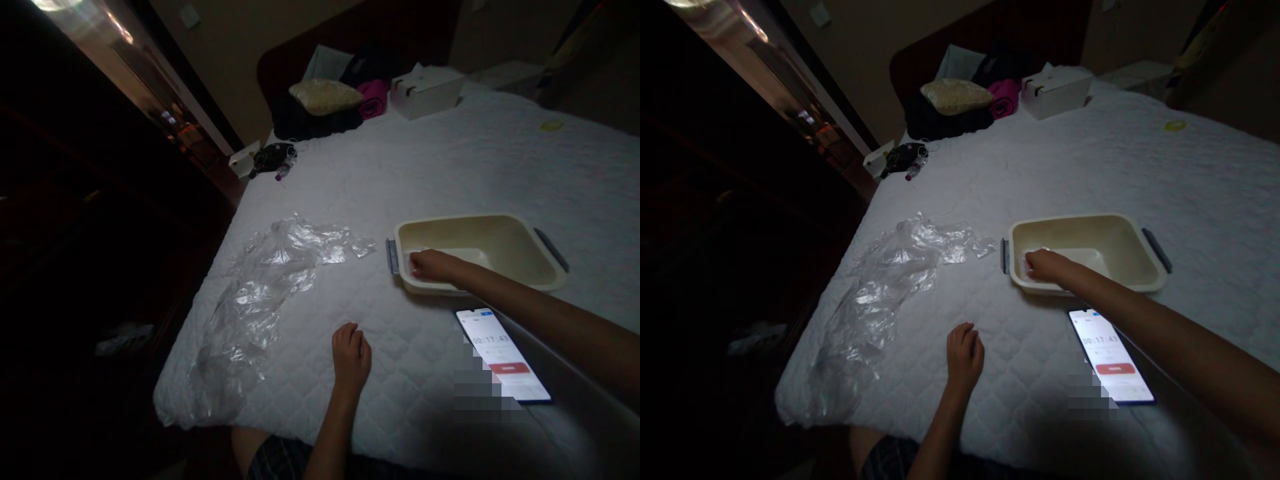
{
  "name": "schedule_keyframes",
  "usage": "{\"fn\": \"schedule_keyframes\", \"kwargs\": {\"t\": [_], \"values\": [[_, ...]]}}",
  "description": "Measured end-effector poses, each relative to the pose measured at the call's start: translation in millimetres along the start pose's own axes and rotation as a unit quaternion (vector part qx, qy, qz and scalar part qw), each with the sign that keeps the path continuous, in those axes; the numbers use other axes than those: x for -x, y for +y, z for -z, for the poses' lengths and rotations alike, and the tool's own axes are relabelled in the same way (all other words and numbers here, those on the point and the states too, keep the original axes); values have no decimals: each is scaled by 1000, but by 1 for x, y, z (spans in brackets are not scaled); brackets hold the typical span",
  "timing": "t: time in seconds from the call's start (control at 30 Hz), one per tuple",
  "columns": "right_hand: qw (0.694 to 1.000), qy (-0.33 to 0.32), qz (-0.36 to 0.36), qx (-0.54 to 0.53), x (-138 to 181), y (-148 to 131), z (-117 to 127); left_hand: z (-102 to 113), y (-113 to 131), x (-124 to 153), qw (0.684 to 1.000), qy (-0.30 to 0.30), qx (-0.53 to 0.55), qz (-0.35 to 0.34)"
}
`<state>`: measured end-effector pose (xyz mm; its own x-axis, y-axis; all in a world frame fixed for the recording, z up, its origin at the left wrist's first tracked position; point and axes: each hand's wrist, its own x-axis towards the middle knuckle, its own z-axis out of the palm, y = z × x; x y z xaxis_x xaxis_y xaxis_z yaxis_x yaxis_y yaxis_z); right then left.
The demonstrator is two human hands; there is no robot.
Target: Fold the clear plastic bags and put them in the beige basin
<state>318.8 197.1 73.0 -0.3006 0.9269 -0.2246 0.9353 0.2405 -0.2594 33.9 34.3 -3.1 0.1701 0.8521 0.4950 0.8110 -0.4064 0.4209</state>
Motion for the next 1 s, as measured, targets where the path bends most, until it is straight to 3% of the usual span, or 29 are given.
{"fn": "schedule_keyframes", "kwargs": {"t": [0.2, 0.37, 0.43, 0.53, 0.6, 0.7, 0.8, 0.9, 1.0], "values": [[1000, -1, -4, 17, 1, -6, 2, 0, 0, 0, 1000, -5, 2, 6], [1000, 21, -4, 23, 15, -16, 26, 0, 1, 0, 1000, 0, -2, 4], [997, 76, -4, 12, 28, -27, 38, 0, 1, 0, 1000, 6, -3, 1], [974, 222, 19, -39, 54, -56, 47, -1, 0, 0, 1000, 14, -1, -1], [967, 247, 35, -57, 71, -82, 40, -1, 1, 0, 1000, 14, 2, 0], [952, 266, 76, -129, 86, -124, 3, -1, 1, 0, 1000, 13, 8, -2], [943, 283, 106, -138, 88, -155, -59, -2, -1, 3, 999, 36, 21, -2], [937, 320, 71, -118, 86, -171, -122, -2, -5, 9, 997, 78, -13, 24], [946, 312, 59, -70, 86, -175, -158, -1, -7, 15, 992, 54, -78, 79]]}}
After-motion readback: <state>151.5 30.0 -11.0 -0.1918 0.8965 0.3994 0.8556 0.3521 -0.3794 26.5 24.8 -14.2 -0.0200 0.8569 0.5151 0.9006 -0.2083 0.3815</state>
